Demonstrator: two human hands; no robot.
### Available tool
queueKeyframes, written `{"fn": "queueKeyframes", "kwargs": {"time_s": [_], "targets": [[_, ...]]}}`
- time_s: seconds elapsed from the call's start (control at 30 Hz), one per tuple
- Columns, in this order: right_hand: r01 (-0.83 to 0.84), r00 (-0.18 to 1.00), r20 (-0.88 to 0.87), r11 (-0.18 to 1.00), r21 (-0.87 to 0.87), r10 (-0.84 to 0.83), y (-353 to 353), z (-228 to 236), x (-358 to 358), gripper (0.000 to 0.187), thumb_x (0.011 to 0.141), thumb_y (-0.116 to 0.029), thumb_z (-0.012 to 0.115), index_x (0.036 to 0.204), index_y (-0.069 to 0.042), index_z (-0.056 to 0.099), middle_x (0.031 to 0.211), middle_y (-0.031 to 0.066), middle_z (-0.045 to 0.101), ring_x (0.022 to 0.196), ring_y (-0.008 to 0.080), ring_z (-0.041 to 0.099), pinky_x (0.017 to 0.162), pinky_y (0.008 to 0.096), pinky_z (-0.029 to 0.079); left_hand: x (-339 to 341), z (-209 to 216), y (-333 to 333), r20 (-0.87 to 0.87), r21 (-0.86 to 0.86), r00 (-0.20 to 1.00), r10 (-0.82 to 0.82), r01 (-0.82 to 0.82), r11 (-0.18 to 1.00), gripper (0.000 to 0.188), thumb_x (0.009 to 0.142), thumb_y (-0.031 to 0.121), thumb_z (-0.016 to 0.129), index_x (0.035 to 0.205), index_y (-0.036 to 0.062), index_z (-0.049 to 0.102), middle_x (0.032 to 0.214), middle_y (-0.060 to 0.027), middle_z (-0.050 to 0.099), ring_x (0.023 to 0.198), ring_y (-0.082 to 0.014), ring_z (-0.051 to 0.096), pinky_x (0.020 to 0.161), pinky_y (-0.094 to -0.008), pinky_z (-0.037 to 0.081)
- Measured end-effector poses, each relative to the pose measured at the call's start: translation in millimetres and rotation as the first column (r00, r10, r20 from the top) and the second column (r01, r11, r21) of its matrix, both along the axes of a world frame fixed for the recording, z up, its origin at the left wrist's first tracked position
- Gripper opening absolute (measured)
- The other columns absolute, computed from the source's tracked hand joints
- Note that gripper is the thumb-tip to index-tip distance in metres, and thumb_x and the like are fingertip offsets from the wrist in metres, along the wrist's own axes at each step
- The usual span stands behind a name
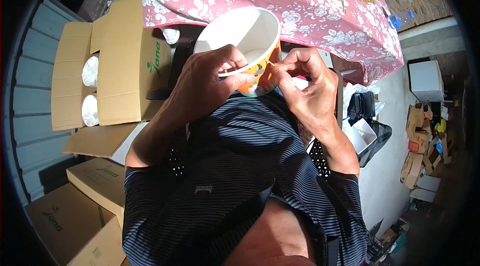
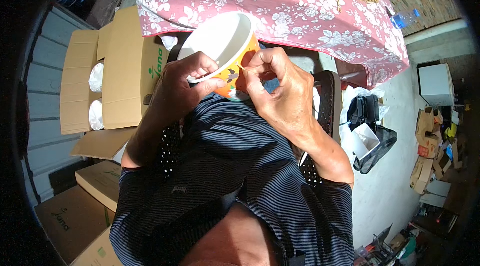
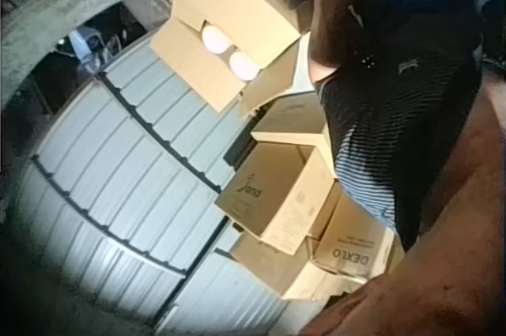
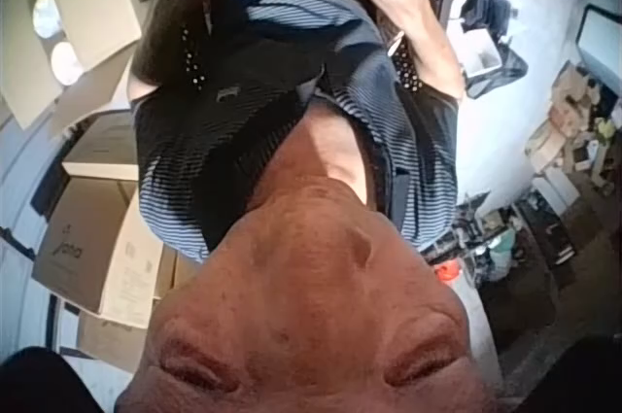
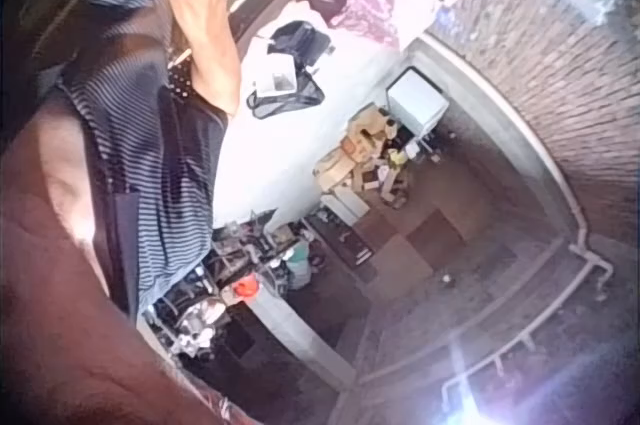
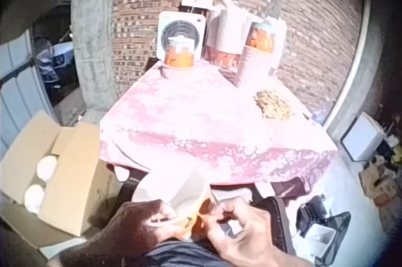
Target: Threading string through paper cups and organizing them on a table.
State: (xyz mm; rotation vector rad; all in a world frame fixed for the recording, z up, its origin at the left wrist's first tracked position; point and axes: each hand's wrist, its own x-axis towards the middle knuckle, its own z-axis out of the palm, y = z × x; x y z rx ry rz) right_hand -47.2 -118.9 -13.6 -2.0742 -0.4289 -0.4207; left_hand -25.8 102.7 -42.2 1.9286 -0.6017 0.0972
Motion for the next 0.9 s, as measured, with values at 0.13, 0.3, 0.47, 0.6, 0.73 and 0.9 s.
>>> {"fn": "queueKeyframes", "kwargs": {"time_s": [0.13,0.3,0.47,0.6,0.73,0.9], "targets": [[-0.01,1.0,0.012,1.0,0.01,0.01,0.3,-3.6,1.4,0.012,0.088,0.004,0.072,0.096,0.001,0.063,0.08,0.0082,0.073,0.074,0.0125,0.073,0.07,0.0276,0.059,-0.5,-0.6,-0.9,-0.032,-0.006,0.999,-0.013,0.013,1.0,0.021,0.087,0.01,0.079,0.097,-0.0004,0.063,0.085,-0.0156,0.074,0.084,-0.0283,0.077,0.074,-0.038,0.059],[-0.006,1.0,0.011,1.0,-0.002,0.006,0.5,-4.5,1.5,0.012,0.088,0.004,0.072,0.094,0.0,0.063,0.078,0.0076,0.073,0.072,0.0128,0.074,0.065,0.0276,0.058,-1.8,1.6,-2.0,-0.019,-0.003,1.0,-0.01,0.01,1.0,0.022,0.087,0.01,0.08,0.098,-0.0005,0.063,0.087,-0.0153,0.075,0.085,-0.0293,0.077,0.076,-0.0388,0.059],[0.038,0.998,0.047,0.998,-0.047,-0.035,-2.2,-3.2,1.7,0.013,0.088,0.002,0.074,0.093,-0.001,0.063,0.077,0.0064,0.072,0.071,0.0129,0.074,0.063,0.0277,0.057,-0.8,0.4,-1.7,-0.026,-0.008,1.0,-0.003,0.003,1.0,0.023,0.087,0.01,0.08,0.099,-0.0005,0.063,0.087,-0.0157,0.075,0.085,-0.0299,0.077,0.076,-0.0387,0.059],[0.028,0.999,0.037,0.998,-0.049,-0.026,-1.8,-2.6,1.7,0.013,0.088,0.002,0.074,0.093,-0.001,0.062,0.077,0.0068,0.072,0.071,0.0134,0.074,0.062,0.0279,0.057,-2.7,2.5,-2.7,-0.034,0.018,0.999,0.009,-0.008,1.0,0.022,0.087,0.01,0.08,0.099,-0.0001,0.064,0.088,-0.0161,0.075,0.085,-0.0307,0.077,0.077,-0.0387,0.059],[0.015,1.0,0.022,0.999,-0.051,-0.014,-1.9,-1.1,0.8,0.013,0.087,0.003,0.073,0.092,-0.002,0.062,0.077,0.0071,0.072,0.071,0.014,0.075,0.062,0.0281,0.057,-2.8,2.1,-4.4,-0.03,0.01,1.0,0.002,-0.002,1.0,0.022,0.087,0.011,0.08,0.099,0.0004,0.064,0.088,-0.016,0.074,0.086,-0.0309,0.077,0.077,-0.0389,0.059],[-0.002,1.0,0.021,0.999,-0.052,0.003,-3.6,-2.9,2.3,0.014,0.087,0.004,0.072,0.092,-0.002,0.061,0.077,0.0073,0.072,0.071,0.0141,0.075,0.061,0.0284,0.057,-3.7,3.3,-5.9,-0.034,0.025,0.999,-0.001,0.001,1.0,0.023,0.087,0.012,0.081,0.098,0.0003,0.064,0.089,-0.016,0.075,0.086,-0.0308,0.077,0.077,-0.0388,0.059]]}}
